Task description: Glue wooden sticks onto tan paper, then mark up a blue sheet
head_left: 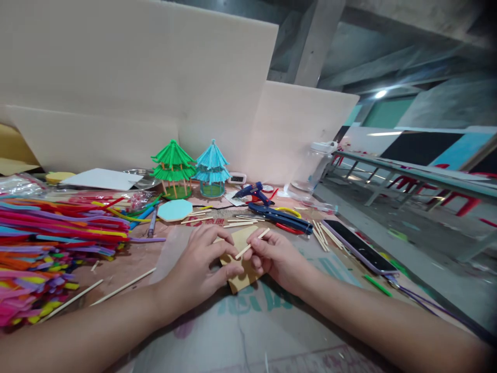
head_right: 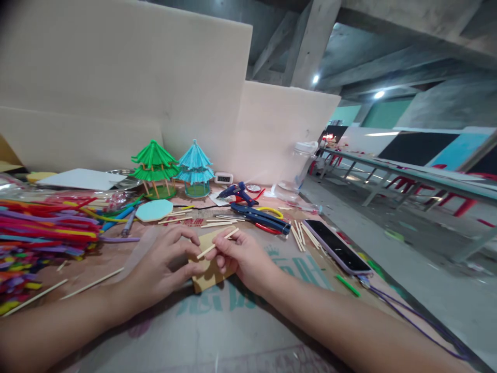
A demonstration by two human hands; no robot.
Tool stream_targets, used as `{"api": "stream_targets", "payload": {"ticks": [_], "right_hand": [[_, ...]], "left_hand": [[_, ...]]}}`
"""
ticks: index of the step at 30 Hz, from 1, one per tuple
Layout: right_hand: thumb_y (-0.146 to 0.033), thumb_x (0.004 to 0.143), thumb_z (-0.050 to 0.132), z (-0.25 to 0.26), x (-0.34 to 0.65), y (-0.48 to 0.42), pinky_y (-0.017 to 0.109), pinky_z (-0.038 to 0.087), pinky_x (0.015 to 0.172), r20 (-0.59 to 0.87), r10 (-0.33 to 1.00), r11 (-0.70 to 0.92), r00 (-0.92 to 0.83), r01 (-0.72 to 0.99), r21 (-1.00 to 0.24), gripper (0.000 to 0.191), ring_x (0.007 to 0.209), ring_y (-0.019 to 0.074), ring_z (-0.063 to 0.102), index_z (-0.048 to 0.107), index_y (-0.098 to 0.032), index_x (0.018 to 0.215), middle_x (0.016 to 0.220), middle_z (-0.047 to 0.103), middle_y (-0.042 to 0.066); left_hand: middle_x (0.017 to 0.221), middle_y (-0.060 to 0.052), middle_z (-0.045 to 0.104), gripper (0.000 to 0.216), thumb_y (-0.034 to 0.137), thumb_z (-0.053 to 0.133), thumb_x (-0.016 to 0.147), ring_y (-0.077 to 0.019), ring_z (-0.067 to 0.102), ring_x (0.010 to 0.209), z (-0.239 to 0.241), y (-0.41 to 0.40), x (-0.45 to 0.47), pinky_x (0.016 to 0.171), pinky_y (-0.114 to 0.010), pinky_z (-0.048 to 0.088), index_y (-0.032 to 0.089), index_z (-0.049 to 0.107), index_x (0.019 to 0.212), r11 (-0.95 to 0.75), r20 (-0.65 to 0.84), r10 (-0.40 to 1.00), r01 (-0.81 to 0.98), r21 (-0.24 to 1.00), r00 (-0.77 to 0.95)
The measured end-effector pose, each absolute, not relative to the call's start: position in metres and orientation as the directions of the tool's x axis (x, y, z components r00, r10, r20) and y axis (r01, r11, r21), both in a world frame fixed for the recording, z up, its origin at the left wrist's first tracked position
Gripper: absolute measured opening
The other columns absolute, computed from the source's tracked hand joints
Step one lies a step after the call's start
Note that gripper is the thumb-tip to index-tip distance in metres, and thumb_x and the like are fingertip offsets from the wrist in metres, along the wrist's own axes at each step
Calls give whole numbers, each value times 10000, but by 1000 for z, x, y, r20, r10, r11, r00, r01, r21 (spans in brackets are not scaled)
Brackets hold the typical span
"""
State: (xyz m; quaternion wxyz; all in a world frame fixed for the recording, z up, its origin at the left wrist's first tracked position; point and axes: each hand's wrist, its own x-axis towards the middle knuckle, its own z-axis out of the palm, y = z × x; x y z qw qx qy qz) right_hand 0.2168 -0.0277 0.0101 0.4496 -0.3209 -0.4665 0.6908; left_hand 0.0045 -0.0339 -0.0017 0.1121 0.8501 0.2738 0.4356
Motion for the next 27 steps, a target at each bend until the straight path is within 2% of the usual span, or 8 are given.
{"api": "stream_targets", "payload": {"ticks": [6, 12, 16, 18, 23, 27], "right_hand": [[-445, 675, 914, 11, 218, -29, 166, 417, 464, -20, 921, -134, -388, -270, -953, 440, 481, 63, 560, 599, -158, 785, 669, 735, 16], [-581, 633, 875, 12, 215, -35, 232, 465, 525, -81, 904, -103, -421, -30, -994, 515, 508, 104, 586, 632, -159, 801, 640, 712, 18], [-542, 681, 836, 18, 210, -44, 238, 437, 604, 21, 895, 115, -446, 186, -976, 412, 602, 102, 546, 686, -158, 694, 650, 640, -4], [-513, 732, 796, 20, 210, -47, 244, 422, 625, 73, 886, 203, -458, 240, -949, 371, 636, 110, 526, 699, -161, 669, 666, 624, 1], [-589, 749, 739, 19, 211, -47, 223, 358, 523, -9, 901, 116, -435, 260, -959, 433, 557, 97, 450, 703, -159, 716, 611, 561, -15], [-595, 745, 724, 17, 212, -46, 210, 339, 460, -61, 906, 66, -418, 283, -957, 433, 507, 92, 436, 692, -163, 741, 604, 544, -21]], "left_hand": [[1007, -19, 588, 174, 216, 486, 1032, -188, 541, 1007, 5, -38, 4, 933, -345, 386, 217, 599, 899, -803, 678, 595, 359, 476, 432], [978, -15, 578, 240, 200, 409, 1044, -176, 528, 971, 9, -40, 4, 896, -321, 395, 210, 540, 843, -788, 684, 615, 353, 505, 392], [986, -9, 571, 226, 200, 426, 1042, -176, 520, 983, 8, -39, 3, 901, -317, 385, 214, 531, 843, -796, 696, 602, 361, 486, 392], [998, -10, 571, 202, 202, 442, 1041, -180, 521, 994, 6, -38, 2, 905, -319, 386, 221, 547, 870, -806, 706, 588, 360, 470, 395], [1065, -15, 583, 42, 222, 525, 1017, -193, 527, 1056, 2, -34, 2, 934, -320, 392, 249, 558, 1016, -821, 764, 553, 374, 432, 331], [1064, -7, 583, 52, 202, 556, 1000, -184, 530, 1060, 2, -33, 2, 932, -311, 395, 251, 541, 1003, -824, 781, 544, 375, 426, 307]]}}
